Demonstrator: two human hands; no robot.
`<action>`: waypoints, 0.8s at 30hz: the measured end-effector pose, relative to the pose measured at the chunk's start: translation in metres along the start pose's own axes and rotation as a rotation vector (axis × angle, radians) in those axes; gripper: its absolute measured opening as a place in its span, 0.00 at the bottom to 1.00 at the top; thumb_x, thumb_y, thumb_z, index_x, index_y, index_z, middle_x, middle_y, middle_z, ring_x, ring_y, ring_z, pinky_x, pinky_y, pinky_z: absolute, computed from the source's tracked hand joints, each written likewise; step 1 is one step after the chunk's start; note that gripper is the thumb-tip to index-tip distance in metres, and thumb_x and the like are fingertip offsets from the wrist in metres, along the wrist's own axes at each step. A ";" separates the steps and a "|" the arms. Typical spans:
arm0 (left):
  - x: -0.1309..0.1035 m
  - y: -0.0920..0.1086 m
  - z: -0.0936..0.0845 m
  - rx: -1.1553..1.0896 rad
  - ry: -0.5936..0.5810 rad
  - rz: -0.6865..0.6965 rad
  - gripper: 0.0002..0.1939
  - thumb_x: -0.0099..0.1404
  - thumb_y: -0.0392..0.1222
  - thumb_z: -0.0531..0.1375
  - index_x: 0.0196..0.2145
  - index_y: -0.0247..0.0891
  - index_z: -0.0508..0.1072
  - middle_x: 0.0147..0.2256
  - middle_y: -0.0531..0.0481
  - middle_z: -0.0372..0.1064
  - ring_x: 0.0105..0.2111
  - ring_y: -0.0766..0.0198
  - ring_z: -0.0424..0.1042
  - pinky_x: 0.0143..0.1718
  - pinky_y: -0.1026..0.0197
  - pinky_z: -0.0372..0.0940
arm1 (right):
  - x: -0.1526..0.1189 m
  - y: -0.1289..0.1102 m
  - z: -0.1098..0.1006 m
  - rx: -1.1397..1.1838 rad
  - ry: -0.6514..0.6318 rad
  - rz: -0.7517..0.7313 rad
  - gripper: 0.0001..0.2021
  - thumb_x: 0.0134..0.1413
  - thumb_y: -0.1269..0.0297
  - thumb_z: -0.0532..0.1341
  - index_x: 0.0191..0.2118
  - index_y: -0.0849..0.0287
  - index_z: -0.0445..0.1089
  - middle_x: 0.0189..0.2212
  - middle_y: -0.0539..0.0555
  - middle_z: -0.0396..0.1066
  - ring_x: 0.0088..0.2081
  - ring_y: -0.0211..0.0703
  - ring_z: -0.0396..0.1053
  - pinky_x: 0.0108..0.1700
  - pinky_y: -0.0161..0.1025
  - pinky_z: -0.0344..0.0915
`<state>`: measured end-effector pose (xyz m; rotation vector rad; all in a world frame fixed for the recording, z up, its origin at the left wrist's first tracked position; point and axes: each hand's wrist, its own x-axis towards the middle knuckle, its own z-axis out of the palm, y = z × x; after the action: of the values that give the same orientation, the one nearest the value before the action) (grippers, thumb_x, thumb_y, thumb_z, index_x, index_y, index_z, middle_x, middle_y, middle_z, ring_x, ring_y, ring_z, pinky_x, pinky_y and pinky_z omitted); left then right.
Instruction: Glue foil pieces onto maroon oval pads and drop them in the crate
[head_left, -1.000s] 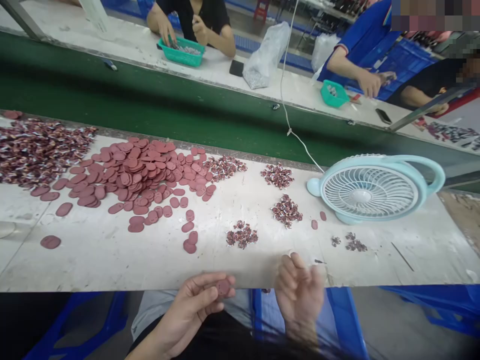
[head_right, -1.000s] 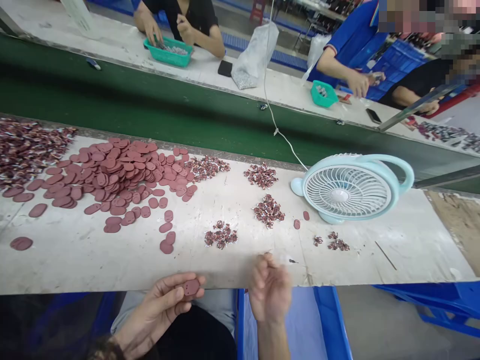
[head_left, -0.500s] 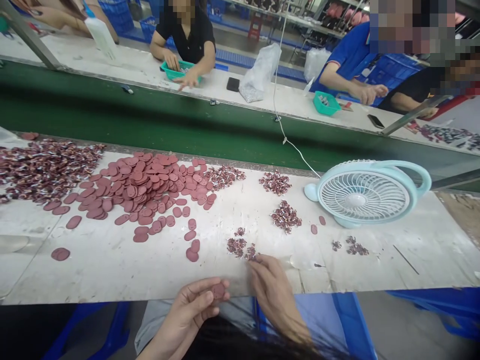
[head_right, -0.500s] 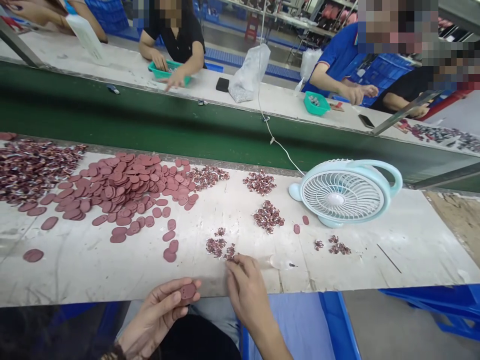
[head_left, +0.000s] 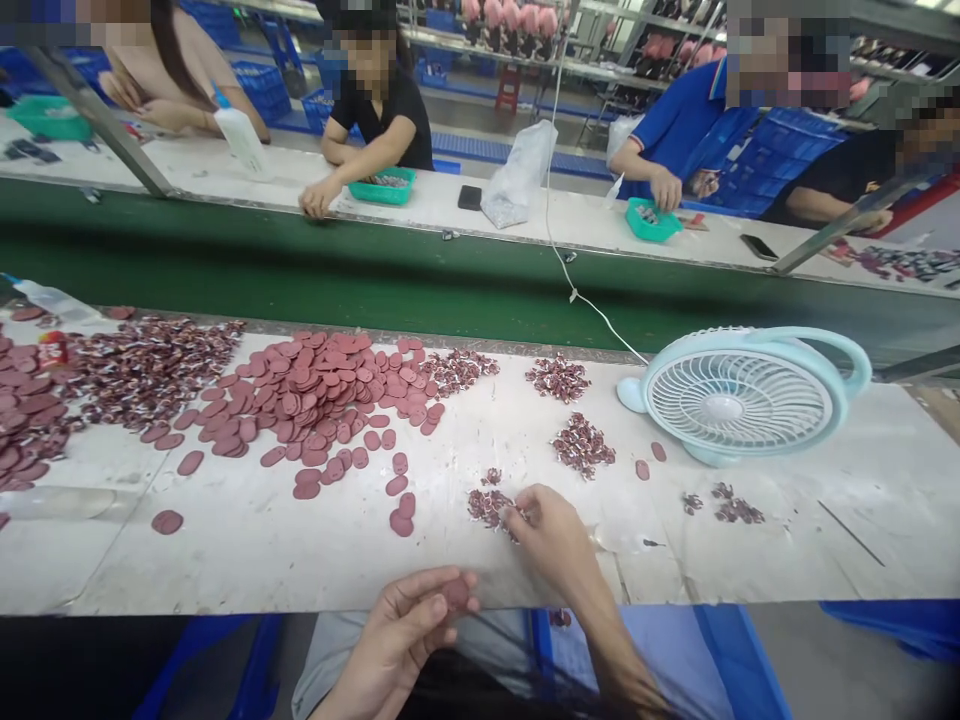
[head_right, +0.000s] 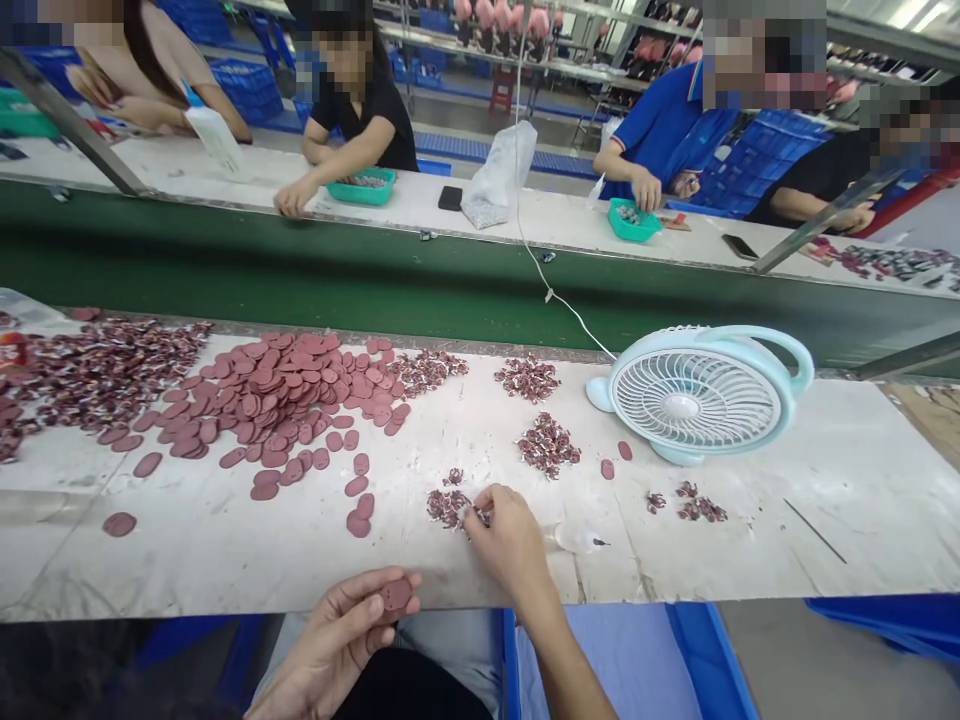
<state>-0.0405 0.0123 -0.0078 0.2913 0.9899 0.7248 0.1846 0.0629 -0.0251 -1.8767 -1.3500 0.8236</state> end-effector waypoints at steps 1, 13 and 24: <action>0.000 0.000 -0.001 0.003 0.001 0.008 0.11 0.56 0.44 0.72 0.38 0.44 0.84 0.45 0.47 0.83 0.41 0.60 0.81 0.33 0.70 0.72 | -0.002 -0.003 -0.002 0.057 -0.027 0.016 0.07 0.51 0.58 0.67 0.28 0.55 0.72 0.22 0.47 0.70 0.27 0.41 0.64 0.31 0.39 0.59; 0.002 -0.006 0.011 -0.009 -0.034 0.036 0.17 0.46 0.43 0.77 0.36 0.41 0.83 0.39 0.44 0.84 0.33 0.62 0.79 0.32 0.67 0.71 | -0.092 -0.030 -0.006 0.666 -0.353 0.170 0.08 0.50 0.58 0.70 0.39 0.44 0.82 0.33 0.51 0.80 0.28 0.38 0.75 0.30 0.35 0.73; 0.003 -0.013 0.007 0.027 -0.130 0.093 0.08 0.50 0.37 0.75 0.25 0.37 0.80 0.26 0.51 0.79 0.27 0.67 0.74 0.33 0.66 0.68 | -0.087 -0.046 -0.010 0.445 -0.399 0.239 0.11 0.53 0.52 0.67 0.41 0.48 0.82 0.35 0.52 0.81 0.33 0.40 0.76 0.34 0.34 0.73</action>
<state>-0.0280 0.0055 -0.0123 0.4054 0.8681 0.7681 0.1454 -0.0113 0.0276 -1.5834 -1.0519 1.5469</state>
